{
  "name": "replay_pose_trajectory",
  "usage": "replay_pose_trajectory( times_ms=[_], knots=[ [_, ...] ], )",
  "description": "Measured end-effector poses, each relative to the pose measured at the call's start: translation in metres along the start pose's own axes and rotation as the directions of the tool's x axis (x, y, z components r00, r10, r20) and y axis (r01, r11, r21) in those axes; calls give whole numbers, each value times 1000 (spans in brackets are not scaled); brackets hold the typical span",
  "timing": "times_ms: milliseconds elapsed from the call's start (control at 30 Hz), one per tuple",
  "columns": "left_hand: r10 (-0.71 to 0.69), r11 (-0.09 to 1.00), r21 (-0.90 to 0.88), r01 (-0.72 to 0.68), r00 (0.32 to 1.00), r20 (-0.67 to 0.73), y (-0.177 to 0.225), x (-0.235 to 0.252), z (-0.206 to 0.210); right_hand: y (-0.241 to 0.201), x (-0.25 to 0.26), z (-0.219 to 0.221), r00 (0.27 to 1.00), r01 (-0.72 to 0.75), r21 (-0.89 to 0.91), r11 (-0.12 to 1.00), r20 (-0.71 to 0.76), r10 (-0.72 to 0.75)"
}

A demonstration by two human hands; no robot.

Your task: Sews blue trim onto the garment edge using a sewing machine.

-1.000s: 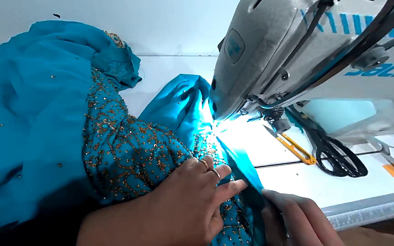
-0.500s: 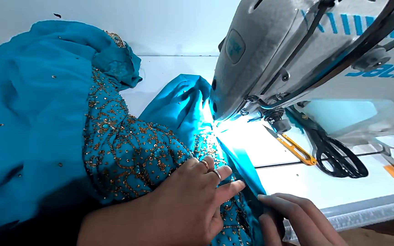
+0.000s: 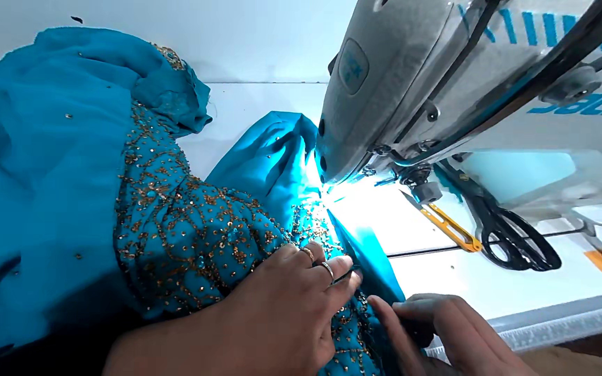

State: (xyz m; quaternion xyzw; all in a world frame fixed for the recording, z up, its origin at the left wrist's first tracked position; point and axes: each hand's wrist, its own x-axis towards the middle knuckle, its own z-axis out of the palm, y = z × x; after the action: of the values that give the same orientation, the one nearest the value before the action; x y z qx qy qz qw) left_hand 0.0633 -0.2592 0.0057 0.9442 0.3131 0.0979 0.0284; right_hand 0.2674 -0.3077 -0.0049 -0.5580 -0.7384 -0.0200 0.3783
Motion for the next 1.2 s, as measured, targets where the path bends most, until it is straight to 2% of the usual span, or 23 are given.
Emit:
replay_pose_trajectory(
  times_ms=[167, 367, 500, 800, 967, 1100, 1200],
  knots=[
    [15, 1000, -2, -15, 1000, -13, 0, 0, 1, 0, 1, 1, 1000, -12, -42, 999, 18, 13],
    [27, 999, -16, -28, 998, -51, -1, -1, 3, -3, 2, -3, 977, -157, 66, 985, 155, 145],
    [21, 999, -29, -21, 1000, -7, -1, -1, 1, -3, 3, -3, 978, -158, 66, 985, 145, 147],
    [28, 999, -17, -27, 999, 19, 0, -1, 0, -2, 5, 1, 989, -127, 1, 992, 81, 127],
    [2, 1000, 12, -2, 1000, 25, 2, -1, 0, -11, 7, 2, 998, -22, -161, 987, 58, 32],
    [9, 1000, 17, -9, 1000, 2, 3, 0, -2, -20, 9, -3, 989, 83, -262, 961, 139, -48],
    [24, 1000, 0, -24, 998, -52, 1, -2, 1, -27, 12, -6, 971, 110, -271, 956, 234, -46]
  ],
)
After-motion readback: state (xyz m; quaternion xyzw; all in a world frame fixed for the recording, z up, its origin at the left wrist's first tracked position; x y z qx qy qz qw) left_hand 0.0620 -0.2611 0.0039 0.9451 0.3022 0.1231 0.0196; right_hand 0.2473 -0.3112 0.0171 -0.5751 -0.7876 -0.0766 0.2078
